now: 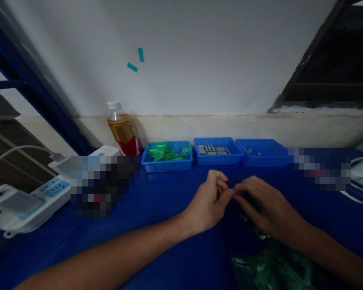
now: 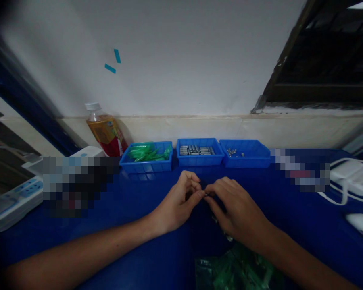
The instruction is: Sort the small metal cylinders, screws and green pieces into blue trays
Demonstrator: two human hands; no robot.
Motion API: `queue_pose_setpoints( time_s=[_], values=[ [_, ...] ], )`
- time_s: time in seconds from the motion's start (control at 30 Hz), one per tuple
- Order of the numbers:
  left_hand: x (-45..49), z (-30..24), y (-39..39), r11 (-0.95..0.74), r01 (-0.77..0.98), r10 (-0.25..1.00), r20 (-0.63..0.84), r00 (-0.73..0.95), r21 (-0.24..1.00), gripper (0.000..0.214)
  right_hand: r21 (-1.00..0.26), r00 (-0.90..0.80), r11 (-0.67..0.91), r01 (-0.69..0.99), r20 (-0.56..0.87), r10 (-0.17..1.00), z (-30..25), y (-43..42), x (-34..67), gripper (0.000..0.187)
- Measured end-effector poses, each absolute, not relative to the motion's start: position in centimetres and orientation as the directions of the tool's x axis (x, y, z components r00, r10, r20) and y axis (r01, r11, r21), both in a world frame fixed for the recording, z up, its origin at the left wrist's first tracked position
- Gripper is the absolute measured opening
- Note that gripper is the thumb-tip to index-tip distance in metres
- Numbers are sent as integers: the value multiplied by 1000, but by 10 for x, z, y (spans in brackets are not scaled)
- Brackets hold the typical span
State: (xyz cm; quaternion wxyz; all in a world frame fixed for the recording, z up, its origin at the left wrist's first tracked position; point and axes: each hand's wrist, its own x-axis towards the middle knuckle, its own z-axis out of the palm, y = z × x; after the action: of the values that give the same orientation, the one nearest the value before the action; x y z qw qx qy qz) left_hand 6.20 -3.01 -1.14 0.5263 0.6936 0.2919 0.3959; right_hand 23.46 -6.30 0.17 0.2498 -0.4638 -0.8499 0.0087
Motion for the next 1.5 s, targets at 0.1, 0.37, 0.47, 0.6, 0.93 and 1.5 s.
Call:
queue_pose_setpoints(
  time_s=[0.1,0.37,0.47,0.6,0.93,1.5],
  values=[
    [60,-8,-30,-283,7,818,237,524,959,12,-292,-385,532,795,435,814,5,-59,236,12],
    [61,-8,-29,-317,65,808,234,540,946,13,-398,-350,490,776,375,858,15,-64,229,27],
    [62,-8,-29,-268,75,829,190,526,960,13,-370,-342,497,785,410,846,11,-63,231,22],
    [60,-6,-29,-269,138,846,166,506,953,23,-272,-347,536,799,519,781,4,-63,232,15],
    [59,-3,-37,-628,285,656,296,694,725,30,-160,-289,469,868,604,742,33,-32,255,15],
    [59,-6,-43,-843,327,469,286,836,427,14,-95,171,-159,983,129,977,34,93,353,40]
  ],
)
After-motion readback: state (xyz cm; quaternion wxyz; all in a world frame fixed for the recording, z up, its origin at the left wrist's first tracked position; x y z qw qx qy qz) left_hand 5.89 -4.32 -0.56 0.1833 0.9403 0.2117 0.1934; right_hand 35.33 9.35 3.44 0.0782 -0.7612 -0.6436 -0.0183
